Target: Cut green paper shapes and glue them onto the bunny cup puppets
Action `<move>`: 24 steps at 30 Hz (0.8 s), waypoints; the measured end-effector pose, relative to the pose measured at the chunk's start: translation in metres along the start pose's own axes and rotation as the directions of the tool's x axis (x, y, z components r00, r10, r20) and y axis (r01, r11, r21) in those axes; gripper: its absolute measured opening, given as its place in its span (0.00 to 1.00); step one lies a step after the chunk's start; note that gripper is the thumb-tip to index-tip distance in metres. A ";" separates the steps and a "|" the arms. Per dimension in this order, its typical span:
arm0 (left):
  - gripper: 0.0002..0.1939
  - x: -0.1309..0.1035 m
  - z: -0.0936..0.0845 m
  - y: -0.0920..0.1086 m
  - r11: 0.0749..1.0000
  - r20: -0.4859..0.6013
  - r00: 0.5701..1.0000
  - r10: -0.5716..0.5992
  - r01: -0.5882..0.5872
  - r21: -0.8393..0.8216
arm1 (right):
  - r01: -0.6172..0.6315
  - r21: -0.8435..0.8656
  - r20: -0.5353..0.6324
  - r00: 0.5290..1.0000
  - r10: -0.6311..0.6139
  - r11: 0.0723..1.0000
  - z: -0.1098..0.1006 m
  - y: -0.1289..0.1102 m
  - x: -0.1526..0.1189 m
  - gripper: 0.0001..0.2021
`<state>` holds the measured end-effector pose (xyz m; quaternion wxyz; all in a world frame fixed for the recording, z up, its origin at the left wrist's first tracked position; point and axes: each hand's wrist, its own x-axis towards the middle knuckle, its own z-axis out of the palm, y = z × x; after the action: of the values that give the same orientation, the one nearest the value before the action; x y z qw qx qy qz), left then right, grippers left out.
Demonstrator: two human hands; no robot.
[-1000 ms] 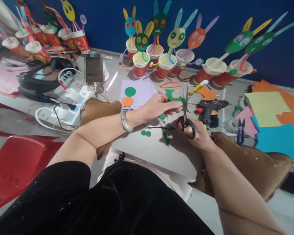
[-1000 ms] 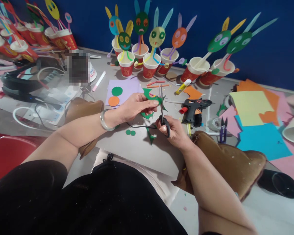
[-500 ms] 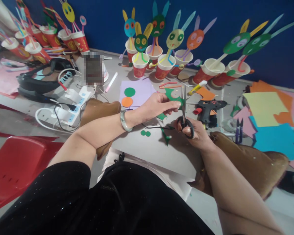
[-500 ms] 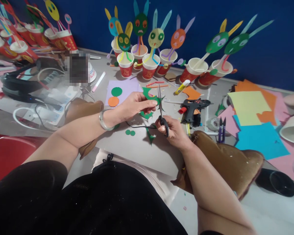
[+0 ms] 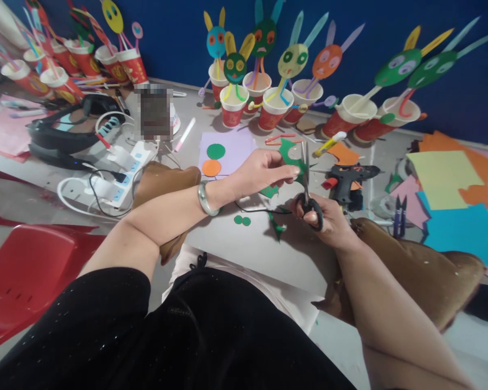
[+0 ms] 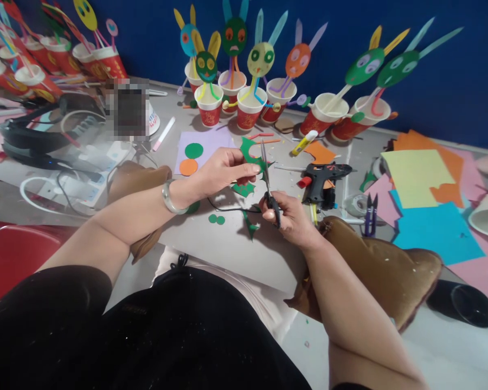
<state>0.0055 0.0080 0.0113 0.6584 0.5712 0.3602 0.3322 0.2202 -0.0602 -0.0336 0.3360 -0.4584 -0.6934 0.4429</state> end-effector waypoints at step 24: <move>0.20 0.002 -0.007 0.001 0.996 0.041 0.998 0.054 -0.057 0.074 | -0.028 -0.023 0.016 0.999 0.028 0.999 -0.008 -0.002 -0.002 0.39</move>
<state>0.0006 0.0130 0.0113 0.6341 0.6117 0.3435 0.3252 0.2271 -0.0599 -0.0292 0.3188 -0.4682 -0.6946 0.4435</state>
